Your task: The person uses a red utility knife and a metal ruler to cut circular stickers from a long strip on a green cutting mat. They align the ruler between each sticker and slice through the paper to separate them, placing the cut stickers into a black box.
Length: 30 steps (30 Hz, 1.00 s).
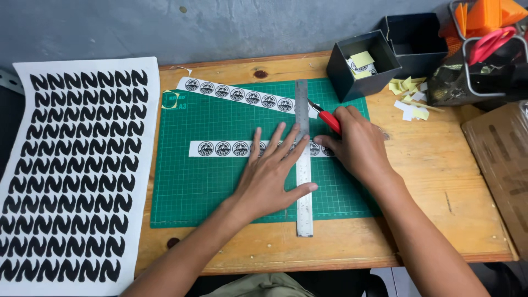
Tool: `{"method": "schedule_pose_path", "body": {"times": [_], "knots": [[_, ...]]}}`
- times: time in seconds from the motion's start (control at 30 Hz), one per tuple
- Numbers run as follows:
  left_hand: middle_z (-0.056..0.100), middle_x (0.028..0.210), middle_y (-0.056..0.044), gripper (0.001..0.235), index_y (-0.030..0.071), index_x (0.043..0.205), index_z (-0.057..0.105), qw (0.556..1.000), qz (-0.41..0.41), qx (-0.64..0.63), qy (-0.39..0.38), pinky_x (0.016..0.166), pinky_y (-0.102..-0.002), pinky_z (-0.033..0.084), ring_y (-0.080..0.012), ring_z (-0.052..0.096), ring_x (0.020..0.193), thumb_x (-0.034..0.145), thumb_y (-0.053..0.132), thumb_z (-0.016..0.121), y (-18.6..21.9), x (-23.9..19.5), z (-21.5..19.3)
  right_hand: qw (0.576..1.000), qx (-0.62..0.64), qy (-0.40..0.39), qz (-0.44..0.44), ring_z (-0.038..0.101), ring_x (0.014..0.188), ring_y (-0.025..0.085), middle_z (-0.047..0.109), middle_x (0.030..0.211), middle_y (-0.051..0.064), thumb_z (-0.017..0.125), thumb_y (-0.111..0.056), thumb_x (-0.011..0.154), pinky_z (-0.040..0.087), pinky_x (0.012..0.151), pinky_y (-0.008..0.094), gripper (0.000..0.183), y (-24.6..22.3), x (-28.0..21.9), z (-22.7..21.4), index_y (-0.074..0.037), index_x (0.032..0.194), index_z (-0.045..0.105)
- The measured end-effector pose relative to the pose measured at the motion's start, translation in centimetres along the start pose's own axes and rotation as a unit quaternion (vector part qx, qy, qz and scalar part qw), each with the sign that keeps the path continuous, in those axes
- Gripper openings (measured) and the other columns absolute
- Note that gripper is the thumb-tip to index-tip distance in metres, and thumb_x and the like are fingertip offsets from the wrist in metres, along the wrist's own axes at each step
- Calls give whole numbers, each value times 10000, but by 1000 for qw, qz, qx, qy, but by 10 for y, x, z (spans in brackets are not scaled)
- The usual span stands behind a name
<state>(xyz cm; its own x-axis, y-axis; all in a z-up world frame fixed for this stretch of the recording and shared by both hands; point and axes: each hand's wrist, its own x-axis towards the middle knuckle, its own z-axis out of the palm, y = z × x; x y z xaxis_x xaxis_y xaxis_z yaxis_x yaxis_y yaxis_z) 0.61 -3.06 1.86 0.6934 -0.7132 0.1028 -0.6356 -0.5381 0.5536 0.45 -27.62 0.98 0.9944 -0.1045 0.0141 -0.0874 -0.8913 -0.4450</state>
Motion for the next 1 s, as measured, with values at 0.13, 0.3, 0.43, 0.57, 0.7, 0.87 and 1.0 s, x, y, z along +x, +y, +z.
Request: {"method": "schedule_pose_path", "body": {"times": [0.13, 0.3, 0.43, 0.57, 0.7, 0.87, 1.0], "knots": [[263, 1879, -282, 1022, 13, 1769, 386, 999, 29, 16, -14, 1393, -700, 60, -472, 170, 1761, 1046, 683, 658, 1, -4, 12, 1000, -3, 18, -21, 755, 1024, 487, 645, 1035, 117, 945, -295, 923, 579, 863, 624, 393, 0, 1, 6, -107, 1101, 650], [205, 1901, -254, 847, -18, 1792, 299, 998, 19, 39, -49, 1403, -630, 85, -433, 148, 1768, 1188, 553, 465, 0, -4, 7, 999, 26, 26, -23, 746, 1043, 476, 640, 1025, 106, 917, -312, 957, 578, 838, 622, 364, 6, 3, 12, -147, 1099, 625], [180, 1900, -260, 872, -22, 1797, 272, 996, -13, 58, -67, 1405, -609, 41, -409, 109, 1771, 1177, 563, 457, -12, -4, -7, 999, 28, 33, -22, 742, 1023, 496, 644, 1014, 118, 918, -280, 953, 575, 830, 636, 359, 7, 2, 8, -140, 1094, 618], [203, 1902, -257, 905, -16, 1807, 277, 994, -4, 105, -25, 1396, -636, 86, -466, 152, 1756, 1175, 601, 471, -35, -10, -15, 999, 31, 32, -22, 753, 1023, 486, 668, 1019, 120, 948, -224, 916, 586, 839, 611, 365, 6, 1, 1, -129, 1092, 643], [229, 1901, -238, 922, -4, 1798, 312, 994, 6, 105, -14, 1396, -649, 106, -470, 184, 1749, 1156, 629, 503, -40, -12, -16, 998, 35, 44, -23, 756, 1015, 482, 673, 1014, 116, 950, -229, 922, 583, 827, 608, 355, 4, 4, 4, -137, 1076, 643], [349, 1856, -241, 857, -21, 1747, 424, 995, 16, 92, 30, 1379, -690, 128, -458, 262, 1732, 1166, 604, 507, -47, 7, -17, 997, 49, 51, -28, 769, 997, 463, 698, 1026, 111, 974, -267, 911, 586, 815, 573, 373, -2, 4, 13, -135, 1067, 662], [346, 1876, -161, 804, 36, 1767, 418, 991, 57, 120, 8, 1377, -720, 149, -418, 263, 1746, 1184, 588, 445, -71, 33, -9, 995, 63, 54, -50, 737, 994, 538, 678, 1072, 175, 1002, -296, 866, 578, 790, 624, 470, -23, -5, 8, -77, 1080, 646]]}}
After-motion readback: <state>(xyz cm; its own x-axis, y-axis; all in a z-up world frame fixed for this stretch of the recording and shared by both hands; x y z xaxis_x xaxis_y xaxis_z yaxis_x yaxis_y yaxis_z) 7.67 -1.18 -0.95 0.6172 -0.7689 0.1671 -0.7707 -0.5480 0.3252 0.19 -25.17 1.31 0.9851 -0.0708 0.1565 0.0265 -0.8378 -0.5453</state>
